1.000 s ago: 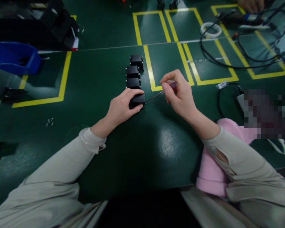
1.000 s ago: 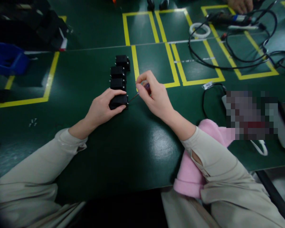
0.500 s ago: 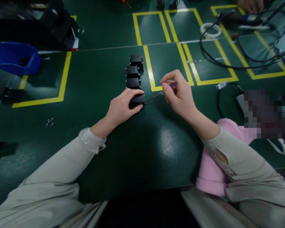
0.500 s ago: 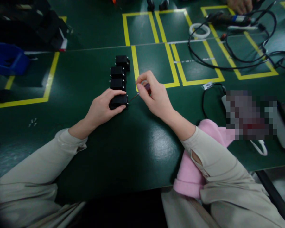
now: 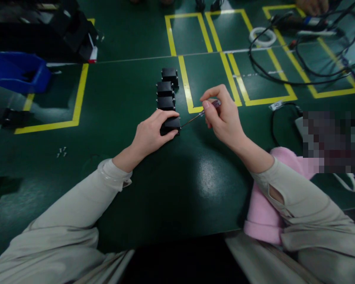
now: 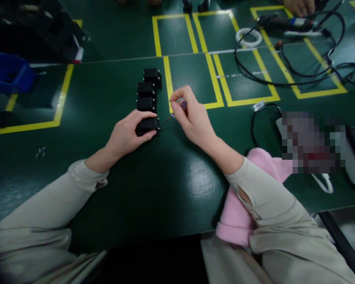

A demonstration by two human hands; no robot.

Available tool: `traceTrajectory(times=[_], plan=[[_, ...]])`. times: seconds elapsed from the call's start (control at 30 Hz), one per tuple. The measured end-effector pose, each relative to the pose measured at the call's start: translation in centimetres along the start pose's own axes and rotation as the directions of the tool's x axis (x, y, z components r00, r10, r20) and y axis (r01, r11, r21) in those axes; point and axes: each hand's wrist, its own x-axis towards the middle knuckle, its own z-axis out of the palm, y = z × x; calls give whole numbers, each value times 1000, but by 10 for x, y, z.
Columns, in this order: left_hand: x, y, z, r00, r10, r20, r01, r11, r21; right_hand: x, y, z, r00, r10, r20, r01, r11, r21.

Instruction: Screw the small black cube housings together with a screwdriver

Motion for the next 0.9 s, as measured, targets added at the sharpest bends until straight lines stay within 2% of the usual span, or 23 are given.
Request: traceTrajectory(times=[0.3, 0.9], plan=[[0, 1, 0, 1000, -5, 4, 5, 1000, -3, -1, 1, -2, 999, -45, 28, 46, 999, -27], [0, 1, -1, 1000, 5, 5, -5, 1000, -5, -1, -1, -1, 1000, -4, 14, 5, 999, -45]])
